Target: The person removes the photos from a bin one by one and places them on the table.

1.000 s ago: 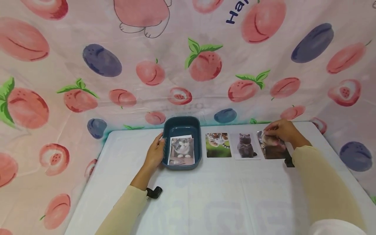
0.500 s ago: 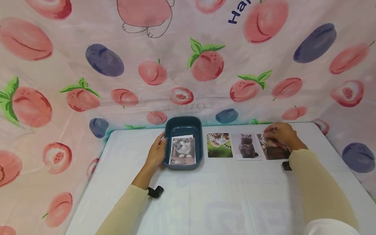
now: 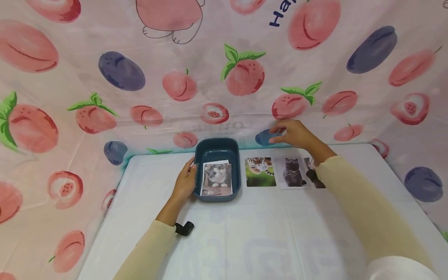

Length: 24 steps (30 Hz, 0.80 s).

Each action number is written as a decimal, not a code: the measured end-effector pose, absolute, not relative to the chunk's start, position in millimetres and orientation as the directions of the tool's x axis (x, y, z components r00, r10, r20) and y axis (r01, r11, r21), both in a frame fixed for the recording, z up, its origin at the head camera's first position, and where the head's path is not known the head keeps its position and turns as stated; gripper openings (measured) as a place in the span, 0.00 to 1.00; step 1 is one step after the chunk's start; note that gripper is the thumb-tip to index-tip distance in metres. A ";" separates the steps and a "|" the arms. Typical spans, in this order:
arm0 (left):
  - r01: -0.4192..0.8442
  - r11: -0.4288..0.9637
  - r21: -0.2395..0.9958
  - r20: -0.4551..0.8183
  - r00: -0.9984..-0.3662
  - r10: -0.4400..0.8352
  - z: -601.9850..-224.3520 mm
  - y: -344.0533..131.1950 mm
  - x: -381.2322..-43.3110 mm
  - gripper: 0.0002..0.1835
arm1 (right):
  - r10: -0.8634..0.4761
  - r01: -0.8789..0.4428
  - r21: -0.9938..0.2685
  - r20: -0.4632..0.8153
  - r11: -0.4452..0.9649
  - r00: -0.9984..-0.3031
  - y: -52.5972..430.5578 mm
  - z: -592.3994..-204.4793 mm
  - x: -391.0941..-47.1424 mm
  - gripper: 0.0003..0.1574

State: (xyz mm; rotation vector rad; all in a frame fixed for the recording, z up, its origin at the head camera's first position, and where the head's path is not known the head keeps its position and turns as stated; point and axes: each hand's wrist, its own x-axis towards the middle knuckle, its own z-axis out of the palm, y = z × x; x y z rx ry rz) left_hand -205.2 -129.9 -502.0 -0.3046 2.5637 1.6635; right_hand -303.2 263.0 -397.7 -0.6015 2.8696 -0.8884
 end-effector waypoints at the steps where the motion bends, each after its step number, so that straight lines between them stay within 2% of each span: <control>1: -0.203 0.391 0.898 -0.166 -0.978 -0.127 -501.8 -130.1 -205.4 0.27 | -0.425 -0.367 -0.568 0.033 0.737 -0.905 247.9 -392.2 -305.4 0.25; 8: -0.195 0.379 0.905 -0.157 -0.979 -0.129 -504.0 -130.1 -206.6 0.27 | -0.588 -0.411 -0.617 -0.104 0.671 -0.803 151.8 -381.0 -315.3 0.27; 12: -0.199 0.372 0.907 -0.163 -0.979 -0.125 -503.0 -129.7 -206.1 0.27 | -0.620 -0.368 -0.653 -0.201 0.662 -0.759 111.1 -387.9 -318.3 0.29; 16: -0.196 0.367 0.909 -0.164 -0.979 -0.118 -502.1 -131.0 -205.1 0.27 | -0.603 -0.316 -0.652 -0.274 0.689 -0.749 78.2 -399.6 -319.3 0.27; 22: -0.170 0.366 0.915 -0.141 -0.985 -0.103 -502.8 -132.4 -205.3 0.26 | -0.575 -0.354 -0.553 -0.298 0.754 -0.762 50.6 -424.9 -322.6 0.29; 24: -0.166 0.363 0.917 -0.140 -0.985 -0.097 -503.3 -132.6 -205.6 0.26 | -0.545 -0.331 -0.527 -0.325 0.783 -0.773 47.0 -432.0 -322.0 0.29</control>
